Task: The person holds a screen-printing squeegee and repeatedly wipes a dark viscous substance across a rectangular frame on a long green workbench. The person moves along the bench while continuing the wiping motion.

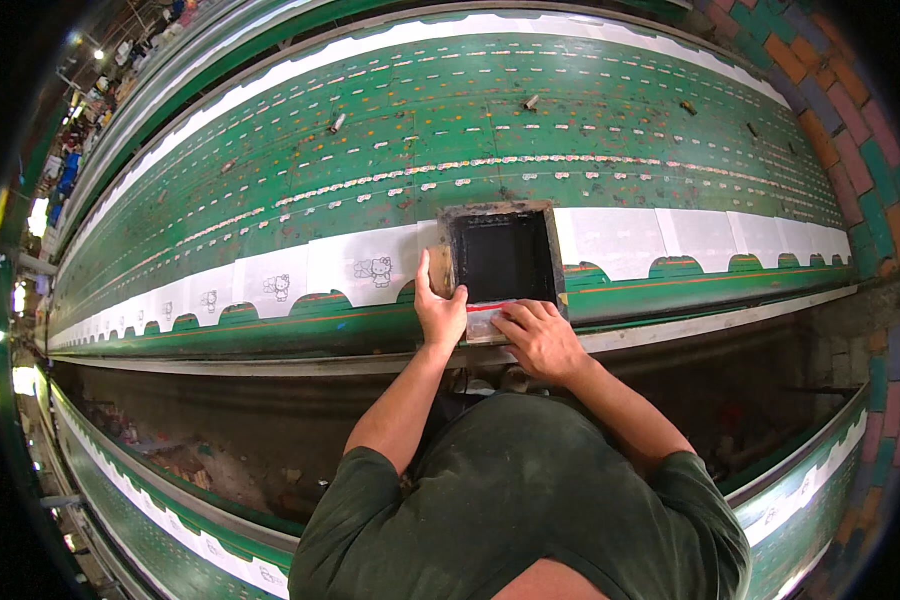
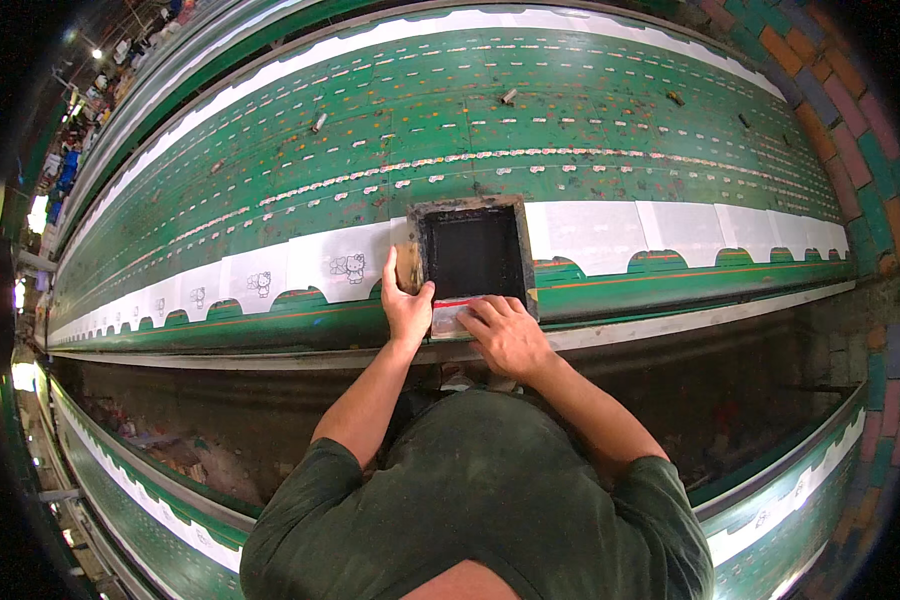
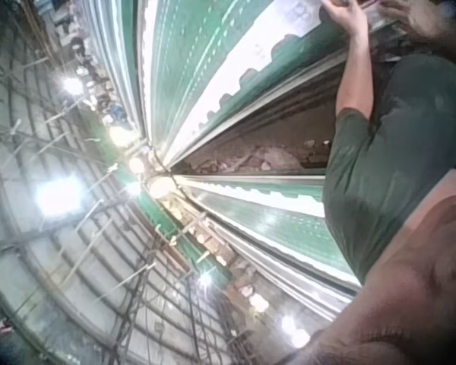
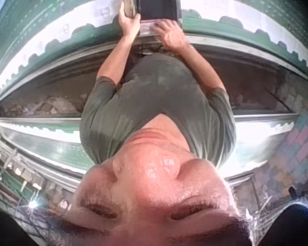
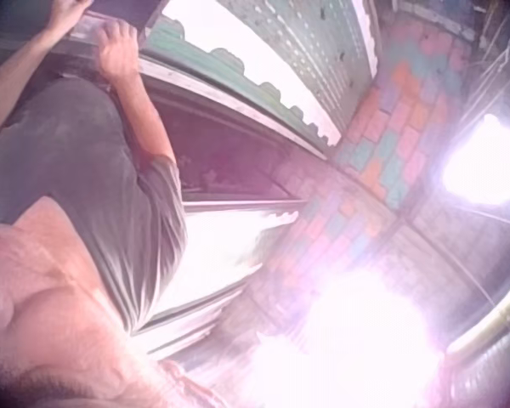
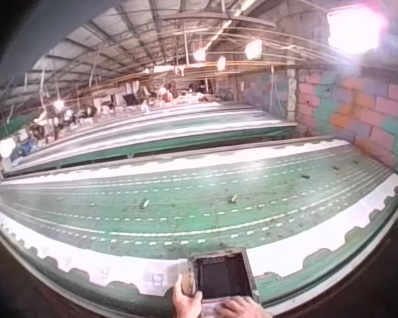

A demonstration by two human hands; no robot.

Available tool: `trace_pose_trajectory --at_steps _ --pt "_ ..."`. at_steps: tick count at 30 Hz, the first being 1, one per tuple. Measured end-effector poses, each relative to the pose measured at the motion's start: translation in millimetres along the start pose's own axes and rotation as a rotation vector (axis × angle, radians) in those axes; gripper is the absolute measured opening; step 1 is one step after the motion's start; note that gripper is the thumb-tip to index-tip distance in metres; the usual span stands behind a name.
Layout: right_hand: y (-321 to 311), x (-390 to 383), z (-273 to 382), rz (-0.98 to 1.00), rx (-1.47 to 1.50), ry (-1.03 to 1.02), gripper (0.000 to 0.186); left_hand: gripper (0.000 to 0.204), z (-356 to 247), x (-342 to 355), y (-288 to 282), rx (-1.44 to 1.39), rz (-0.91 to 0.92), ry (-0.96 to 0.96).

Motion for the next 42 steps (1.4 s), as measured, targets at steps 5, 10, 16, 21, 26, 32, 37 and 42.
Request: trace_pose_trajectory --at_steps 5,10,16,21,26,32,37,42 --pt "2.8 17.6 -16.3 0.159 -0.068 0.0 0.045 0.097 7.0 3.0 8.5 0.016 0.048 -0.056" --pt "-23.4 56.6 -62.6 0.195 0.143 -0.01 0.032 0.079 15.3 7.3 11.9 -0.193 0.083 -0.17" --pt "-33.5 120.6 -126.9 0.062 0.109 0.087 0.041 0.068 21.4 24.2 5.9 -0.222 0.155 -0.164" --pt "-30.1 131.7 -122.7 -0.128 -0.025 0.054 0.044 0.065 20.2 28.9 -4.0 -0.113 0.227 -0.21" --pt "-7.8 93.7 -89.6 -0.058 -0.055 0.093 0.048 0.067 21.9 23.7 -2.5 -0.184 0.155 -0.115" --pt "3.7 38.3 -33.6 -0.012 -0.096 0.063 0.049 0.066 18.2 19.8 5.5 -0.349 0.172 -0.158" --pt "5.1 18.1 -17.0 0.063 -0.041 0.121 0.051 0.077 13.9 12.2 8.7 -0.182 0.096 -0.104" --pt "-16.1 -5.9 -19.8 -0.149 0.197 0.207 0.044 0.091 -9.7 2.0 2.1 0.041 0.053 -0.058"
Point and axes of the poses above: each hand's wrist, its own x-axis towards the middle knuckle, its own y-axis out of the palm, z = x × y, the point moved 6 cm from there along x, towards the middle knuckle, and after that the axes turned 15 degrees about x, right-handed, at the moved point
